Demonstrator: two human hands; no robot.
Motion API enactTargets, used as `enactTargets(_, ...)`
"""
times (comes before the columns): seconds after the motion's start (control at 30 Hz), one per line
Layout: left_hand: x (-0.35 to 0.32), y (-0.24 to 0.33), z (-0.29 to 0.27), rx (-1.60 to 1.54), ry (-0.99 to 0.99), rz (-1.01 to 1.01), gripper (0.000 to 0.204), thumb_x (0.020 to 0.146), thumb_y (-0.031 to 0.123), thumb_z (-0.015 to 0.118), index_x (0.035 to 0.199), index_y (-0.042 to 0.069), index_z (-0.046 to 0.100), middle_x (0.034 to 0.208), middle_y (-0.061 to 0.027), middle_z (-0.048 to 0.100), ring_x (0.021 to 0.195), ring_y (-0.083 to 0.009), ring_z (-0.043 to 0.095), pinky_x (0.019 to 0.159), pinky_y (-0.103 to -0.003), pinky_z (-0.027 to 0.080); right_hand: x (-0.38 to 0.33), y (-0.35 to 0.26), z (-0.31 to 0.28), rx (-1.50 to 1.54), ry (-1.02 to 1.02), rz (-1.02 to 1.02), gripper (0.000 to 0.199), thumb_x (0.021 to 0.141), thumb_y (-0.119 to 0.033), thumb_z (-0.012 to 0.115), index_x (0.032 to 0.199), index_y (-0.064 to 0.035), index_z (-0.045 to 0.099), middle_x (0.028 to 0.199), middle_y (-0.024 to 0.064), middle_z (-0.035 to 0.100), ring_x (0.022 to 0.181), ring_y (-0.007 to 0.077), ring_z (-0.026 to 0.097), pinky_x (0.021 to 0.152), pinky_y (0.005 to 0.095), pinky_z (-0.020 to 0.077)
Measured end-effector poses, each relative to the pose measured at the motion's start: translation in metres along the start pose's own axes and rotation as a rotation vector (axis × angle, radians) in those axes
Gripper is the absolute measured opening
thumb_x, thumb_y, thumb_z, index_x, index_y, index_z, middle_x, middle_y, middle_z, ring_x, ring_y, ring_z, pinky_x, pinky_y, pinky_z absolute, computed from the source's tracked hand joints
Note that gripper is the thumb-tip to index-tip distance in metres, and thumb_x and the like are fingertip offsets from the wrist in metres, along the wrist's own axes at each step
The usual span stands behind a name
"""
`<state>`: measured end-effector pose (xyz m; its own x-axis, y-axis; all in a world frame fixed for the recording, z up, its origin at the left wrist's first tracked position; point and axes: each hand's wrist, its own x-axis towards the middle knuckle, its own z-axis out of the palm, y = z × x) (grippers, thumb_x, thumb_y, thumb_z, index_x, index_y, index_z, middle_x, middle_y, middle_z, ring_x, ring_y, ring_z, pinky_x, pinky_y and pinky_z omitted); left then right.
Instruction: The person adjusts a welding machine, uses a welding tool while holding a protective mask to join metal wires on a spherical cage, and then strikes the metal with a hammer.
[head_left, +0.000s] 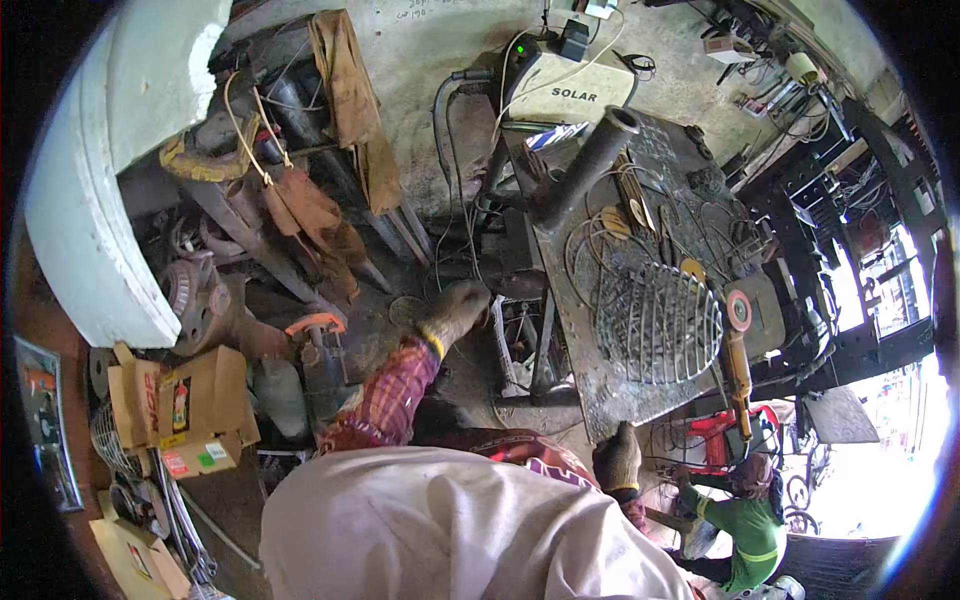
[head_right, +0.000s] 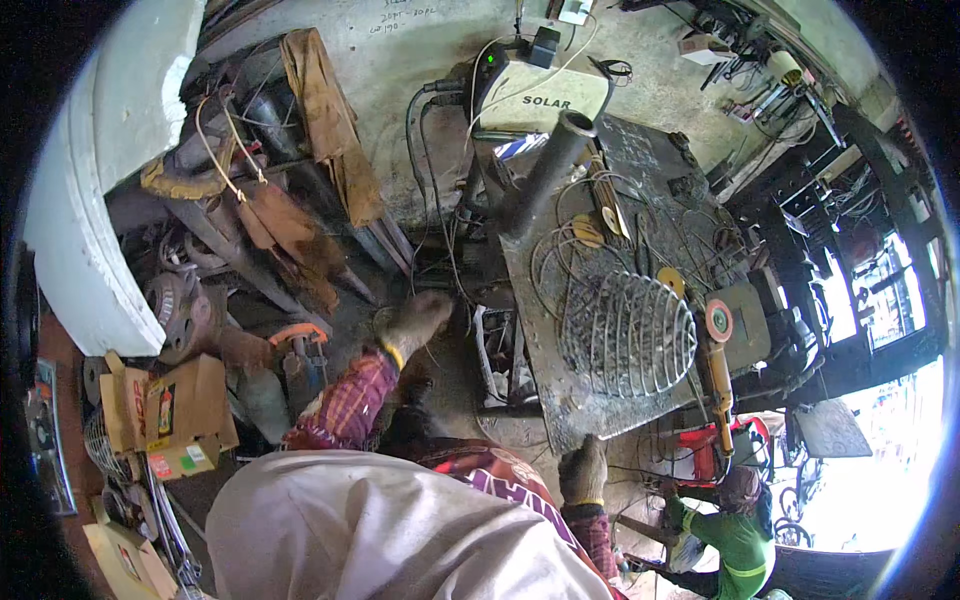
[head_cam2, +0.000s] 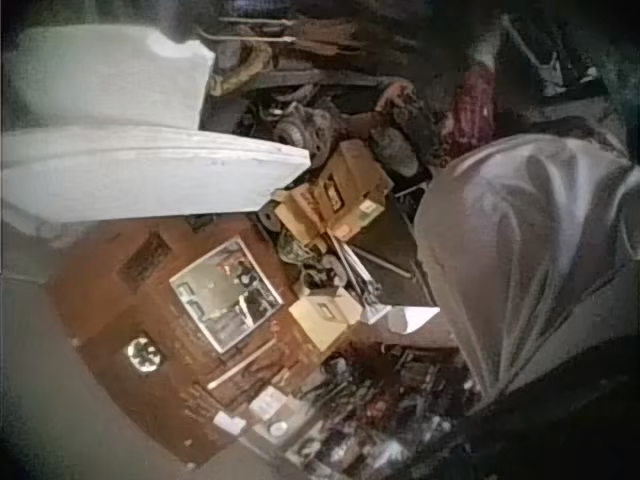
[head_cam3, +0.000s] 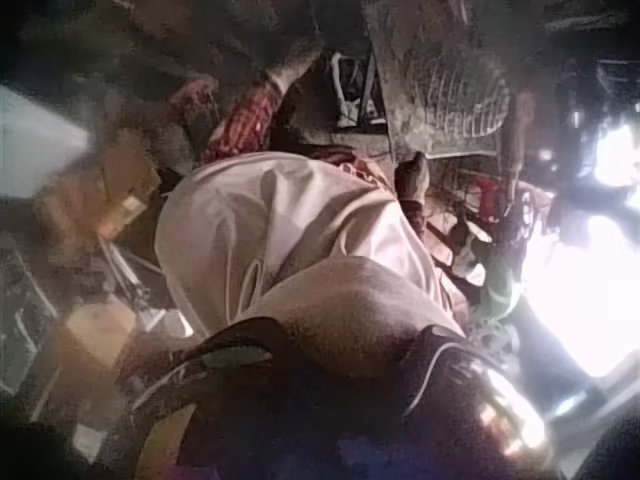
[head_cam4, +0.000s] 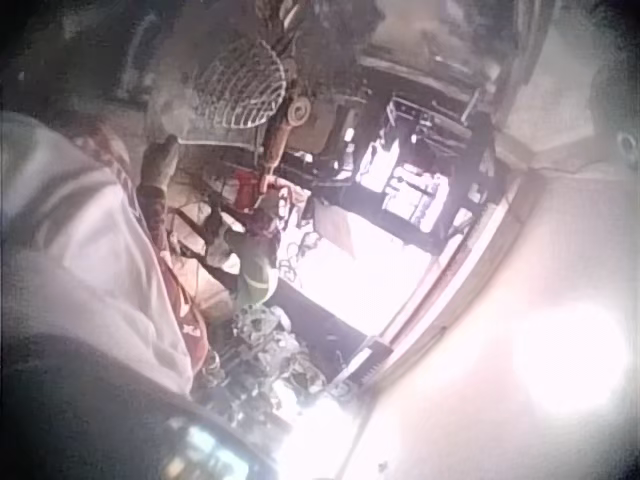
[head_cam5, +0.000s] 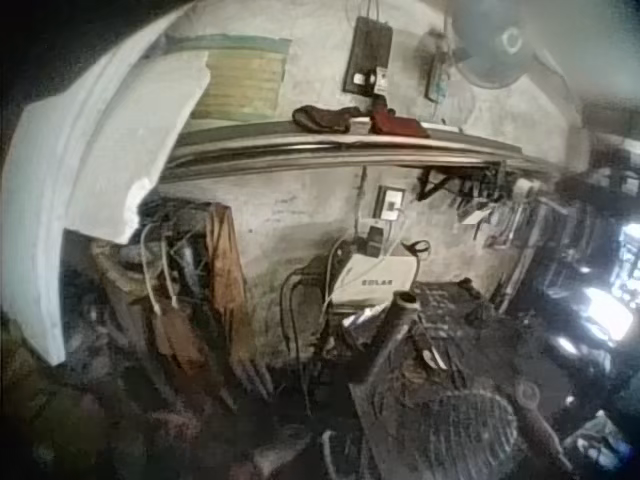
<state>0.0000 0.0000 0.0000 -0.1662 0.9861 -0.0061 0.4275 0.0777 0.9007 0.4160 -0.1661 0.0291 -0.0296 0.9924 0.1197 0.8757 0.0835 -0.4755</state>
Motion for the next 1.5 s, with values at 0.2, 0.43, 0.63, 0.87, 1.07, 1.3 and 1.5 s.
enactTargets(0.2,0.099,0.084,-0.032,-0.047,0.207,0.183,0.035,0.096,0.038,0.054,0.098,0.004,0.066,0.078,-0.0121,0.065,0.072,-0.0224,0.061,0.07,-0.04,0.049,-0.049,0.013,-0.044,-0.103,0.0,0.277,0.036,0.075,-0.011,0.068,0.105,0.006,0.056,0.097,0.0274,0.063,0.092,0.0468,0.06,0.079,0.0476,0.0487)
enactTargets(0.43,0.258,0.139,-0.077,-0.095,0.366,0.316,0.033,0.092,0.033,0.055,0.107,0.007,0.069,0.105,-0.0236,0.067,0.1,-0.0404,0.065,0.083,-0.047,0.052,-0.04,-0.025,-0.025,-0.326,0.004,0.683,0.064,0.072,-0.009,0.071,0.127,0.0044,0.042,0.108,0.0291,0.061,0.106,0.0478,0.059,0.087,0.048,0.0505)
enactTargets(0.63,0.364,0.152,-0.071,0.021,0.553,0.418,0.037,0.092,0.039,0.054,0.104,0.007,0.07,0.1,-0.0251,0.068,0.096,-0.0428,0.065,0.085,-0.049,0.052,-0.049,0.008,-0.013,-0.401,0.099,0.744,0.056,0.082,-0.017,0.067,0.129,0.0019,0.044,0.129,0.0231,0.057,0.118,0.0386,0.056,0.096,0.0403,0.0474)
enactTargets(0.87,0.375,0.163,-0.073,0.076,0.388,0.222,0.044,0.092,0.045,0.056,0.101,0.005,0.071,0.099,-0.0264,0.068,0.094,-0.043,0.066,0.084,-0.049,0.052,-0.031,-0.021,-0.021,-0.695,-0.315,0.838,0.049,0.092,-0.022,0.056,0.136,-0.0016,0.045,0.138,0.0155,0.054,0.126,0.0325,0.051,0.105,0.0392,0.0397)
enactTargets(1.07,0.388,0.158,-0.082,-0.06,0.361,0.185,0.05,0.092,0.05,0.056,0.104,0.004,0.07,0.098,-0.0267,0.068,0.093,-0.0446,0.065,0.085,-0.049,0.05,-0.01,-0.041,-0.025,-0.849,-0.52,0.819,0.049,0.098,-0.026,0.049,0.141,-0.0038,0.045,0.143,0.0103,0.052,0.129,0.0289,0.049,0.11,0.0401,0.0351)
enactTargets(1.3,0.381,0.157,-0.076,0.019,0.438,0.293,0.043,0.09,0.045,0.058,0.1,0.005,0.071,0.098,-0.0246,0.069,0.094,-0.043,0.065,0.084,-0.048,0.051,-0.008,-0.038,-0.02,-0.697,-0.394,0.831,0.049,0.098,-0.026,0.049,0.141,-0.0037,0.045,0.142,0.0106,0.052,0.128,0.0291,0.049,0.11,0.0402,0.0354)
enactTargets(1.5,0.373,0.16,-0.072,-0.017,0.417,0.293,0.04,0.089,0.04,0.057,0.091,0.002,0.071,0.093,-0.0275,0.067,0.089,-0.0438,0.065,0.08,-0.05,0.051,-0.009,-0.038,-0.017,-0.654,-0.367,0.845,0.049,0.098,-0.026,0.05,0.141,-0.0036,0.045,0.142,0.011,0.052,0.128,0.0292,0.05,0.109,0.0402,0.0357)
